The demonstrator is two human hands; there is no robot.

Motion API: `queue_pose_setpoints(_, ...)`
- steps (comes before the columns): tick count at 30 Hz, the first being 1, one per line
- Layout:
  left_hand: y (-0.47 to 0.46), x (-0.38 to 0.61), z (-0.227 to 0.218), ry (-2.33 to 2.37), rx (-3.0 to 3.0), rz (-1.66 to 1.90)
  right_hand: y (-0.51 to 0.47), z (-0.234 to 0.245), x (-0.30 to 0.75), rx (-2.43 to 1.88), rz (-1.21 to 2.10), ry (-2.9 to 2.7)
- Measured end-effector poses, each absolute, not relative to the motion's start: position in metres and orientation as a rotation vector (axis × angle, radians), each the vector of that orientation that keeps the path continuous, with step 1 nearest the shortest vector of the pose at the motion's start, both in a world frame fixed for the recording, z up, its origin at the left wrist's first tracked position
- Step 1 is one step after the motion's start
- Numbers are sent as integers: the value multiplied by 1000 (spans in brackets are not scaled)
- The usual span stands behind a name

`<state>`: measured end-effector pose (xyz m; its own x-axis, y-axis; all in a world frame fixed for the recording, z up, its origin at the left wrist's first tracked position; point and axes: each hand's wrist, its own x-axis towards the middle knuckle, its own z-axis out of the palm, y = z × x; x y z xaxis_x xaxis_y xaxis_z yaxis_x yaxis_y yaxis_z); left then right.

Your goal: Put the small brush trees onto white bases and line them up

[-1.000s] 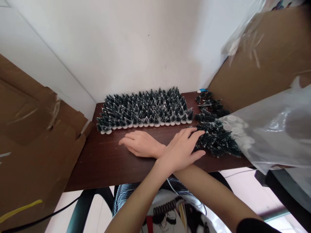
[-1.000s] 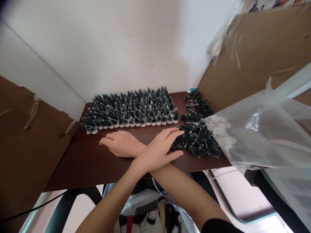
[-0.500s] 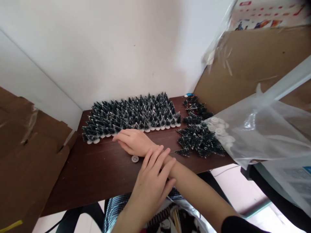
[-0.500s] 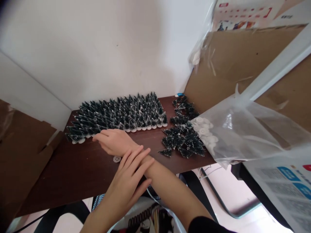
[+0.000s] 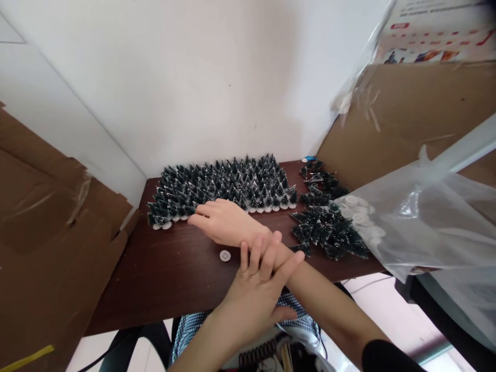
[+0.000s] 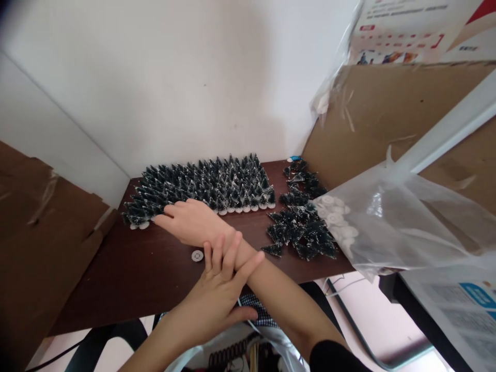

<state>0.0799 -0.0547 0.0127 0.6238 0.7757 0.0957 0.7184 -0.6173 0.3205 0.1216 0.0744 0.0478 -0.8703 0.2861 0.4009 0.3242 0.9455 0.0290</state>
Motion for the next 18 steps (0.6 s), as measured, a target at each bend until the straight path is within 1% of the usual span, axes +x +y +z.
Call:
queue_pose_setpoints(5,-47,85,-11,1293,2760,459,80,56,122,-454,-159,-2756)
queue_pose_setpoints(11,-37,98,-35,1481,2990,900,86,65,126,-479,-116,-2794)
queue_pose_setpoints(15,-39,109,-37,1526,2995,966,81,73,137,-558,-35,-2788)
queue_pose_setpoints(18,-45,115,-24,1464,2993,959,76,74,147,-586,110,-2758)
